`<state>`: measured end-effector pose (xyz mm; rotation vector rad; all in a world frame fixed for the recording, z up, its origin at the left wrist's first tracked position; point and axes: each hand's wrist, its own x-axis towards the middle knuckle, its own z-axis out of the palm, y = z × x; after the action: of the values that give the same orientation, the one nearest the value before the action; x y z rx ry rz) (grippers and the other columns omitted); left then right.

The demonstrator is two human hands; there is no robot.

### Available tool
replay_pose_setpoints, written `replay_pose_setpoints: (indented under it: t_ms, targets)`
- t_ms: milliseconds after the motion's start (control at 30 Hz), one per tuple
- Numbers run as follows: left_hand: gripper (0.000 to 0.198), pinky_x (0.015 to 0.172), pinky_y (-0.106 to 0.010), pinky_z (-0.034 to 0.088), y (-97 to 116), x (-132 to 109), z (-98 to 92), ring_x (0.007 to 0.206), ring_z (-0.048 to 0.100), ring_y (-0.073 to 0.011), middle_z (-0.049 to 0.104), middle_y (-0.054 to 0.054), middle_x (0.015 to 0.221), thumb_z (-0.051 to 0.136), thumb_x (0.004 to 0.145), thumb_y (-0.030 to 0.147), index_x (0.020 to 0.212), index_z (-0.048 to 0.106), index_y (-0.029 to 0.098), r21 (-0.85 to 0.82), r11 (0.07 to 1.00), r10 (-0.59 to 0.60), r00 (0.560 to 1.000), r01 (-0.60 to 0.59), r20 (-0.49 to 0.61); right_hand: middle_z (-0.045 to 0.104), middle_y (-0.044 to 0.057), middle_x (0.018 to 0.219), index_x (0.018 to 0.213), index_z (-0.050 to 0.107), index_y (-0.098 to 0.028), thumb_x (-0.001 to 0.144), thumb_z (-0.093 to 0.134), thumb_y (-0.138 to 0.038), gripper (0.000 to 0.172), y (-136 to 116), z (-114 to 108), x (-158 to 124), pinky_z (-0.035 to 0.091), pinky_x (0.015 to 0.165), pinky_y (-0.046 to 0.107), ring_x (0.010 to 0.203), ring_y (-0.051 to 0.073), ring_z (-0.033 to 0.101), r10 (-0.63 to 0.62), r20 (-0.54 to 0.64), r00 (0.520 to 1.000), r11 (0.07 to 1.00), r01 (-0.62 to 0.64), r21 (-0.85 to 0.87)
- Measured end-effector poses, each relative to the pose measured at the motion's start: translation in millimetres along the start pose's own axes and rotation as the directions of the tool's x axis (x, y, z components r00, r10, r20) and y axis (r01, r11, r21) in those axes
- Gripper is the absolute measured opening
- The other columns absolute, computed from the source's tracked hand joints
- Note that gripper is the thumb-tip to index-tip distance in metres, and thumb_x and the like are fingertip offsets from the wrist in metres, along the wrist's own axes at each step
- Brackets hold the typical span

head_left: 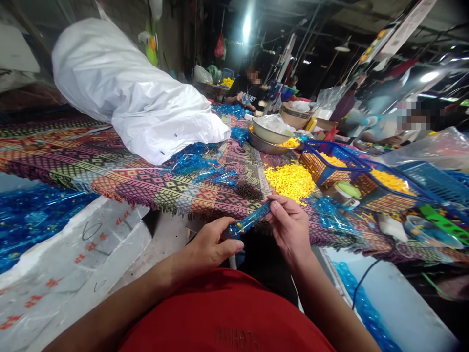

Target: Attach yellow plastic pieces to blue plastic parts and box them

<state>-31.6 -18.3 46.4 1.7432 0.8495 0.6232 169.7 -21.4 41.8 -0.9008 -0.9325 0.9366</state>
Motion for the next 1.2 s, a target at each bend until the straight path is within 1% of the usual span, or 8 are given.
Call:
replay_pose_setpoints:
  t_ms: [167,367,567,700,800,900,1100,1200]
  targets:
    - [0.031,0.064,-0.026,0.044,-3.0,1.1,2.7,0.069,0.057,-0.0155,0.060,-0.003,0.077,0.050,0.079,0.034,0.103,0.053,0.014,-0.219,0.970,-0.076,0.987,0.106,0.141,0.056,-0.004,0.061,0.082,0.065,-0.019,0.071,0.068,-0.026,0.014,-2.9,0.1,-0.1,0.045,0.039,0.020,0.045,0.008,0.053,0.025,0.028,0.999,1.000,-0.025,-0.004]
    - [0.027,0.055,-0.029,0.048,-13.9,6.3,10.4,0.059,0.062,-0.0175,0.059,-0.004,0.072,0.047,0.078,0.030,0.100,0.050,0.015,-0.608,0.750,-0.123,0.959,0.260,0.257,0.054,-0.005,0.055,0.078,0.064,-0.017,0.069,0.070,-0.027,0.014,-3.3,0.1,1.9,0.043,0.035,0.021,0.039,0.008,0.051,0.040,-0.022,0.999,0.999,-0.041,-0.034]
    - [0.046,0.060,-0.028,0.049,-14.1,4.5,13.5,0.065,0.060,-0.0163,0.061,-0.002,0.072,0.061,0.072,0.032,0.112,0.044,0.017,-0.482,0.858,-0.157,0.984,0.176,0.080,0.057,-0.003,0.058,0.080,0.063,-0.018,0.070,0.069,-0.027,0.014,-0.4,-2.2,-0.7,0.044,0.040,0.022,0.042,0.009,0.053,-0.018,-0.028,0.999,0.998,0.016,-0.068]
    - [0.042,0.060,-0.024,0.045,-15.0,3.2,5.9,0.066,0.056,-0.0132,0.058,0.001,0.075,0.062,0.072,0.029,0.109,0.048,0.019,-0.305,0.947,-0.121,0.992,0.103,-0.042,0.059,-0.003,0.060,0.087,0.063,-0.020,0.074,0.066,-0.025,0.014,-9.2,-15.1,1.3,0.046,0.044,0.023,0.046,0.010,0.055,-0.021,0.126,0.992,0.983,0.043,-0.177]
    - [0.040,0.060,-0.022,0.043,-15.9,5.8,-6.4,0.067,0.053,-0.0116,0.057,0.001,0.079,0.066,0.069,0.028,0.106,0.052,0.020,-0.186,0.981,-0.073,0.990,0.049,-0.120,0.062,0.000,0.070,0.093,0.065,-0.020,0.074,0.066,-0.025,0.019,-21.5,-28.1,4.7,0.046,0.046,0.024,0.049,0.010,0.056,0.063,0.395,0.917,0.895,0.123,-0.429]
    - [0.041,0.066,-0.024,0.045,-13.3,11.9,-16.9,0.073,0.056,-0.0124,0.058,0.000,0.089,0.068,0.068,0.027,0.105,0.052,0.020,-0.307,0.951,-0.027,0.986,-0.025,-0.166,0.061,0.003,0.078,0.092,0.068,-0.019,0.075,0.065,-0.027,0.019,-24.4,-31.7,2.8,0.044,0.046,0.022,0.055,0.010,0.055,0.204,0.575,0.792,0.791,0.212,-0.574]
    - [0.051,0.080,-0.033,0.048,-1.4,27.4,-1.6,0.089,0.061,-0.0189,0.062,-0.003,0.097,0.072,0.065,0.022,0.111,0.050,0.022,-0.643,0.733,0.046,0.959,-0.222,-0.279,0.056,-0.002,0.062,0.094,0.060,-0.018,0.084,0.053,-0.034,0.021,6.8,-10.0,-16.3,0.040,0.045,0.022,0.046,0.009,0.049,0.166,0.418,0.893,0.900,0.036,-0.435]
    - [0.032,0.086,-0.033,0.045,-0.8,34.2,16.3,0.093,0.060,-0.0192,0.064,-0.006,0.096,0.067,0.071,0.025,0.100,0.057,0.016,-0.601,0.771,0.002,0.945,-0.210,-0.328,0.055,-0.004,0.057,0.082,0.057,-0.017,0.083,0.052,-0.035,0.019,21.0,3.9,-25.8,0.039,0.042,0.020,0.044,0.008,0.048,0.266,0.444,0.855,0.898,-0.053,-0.437]
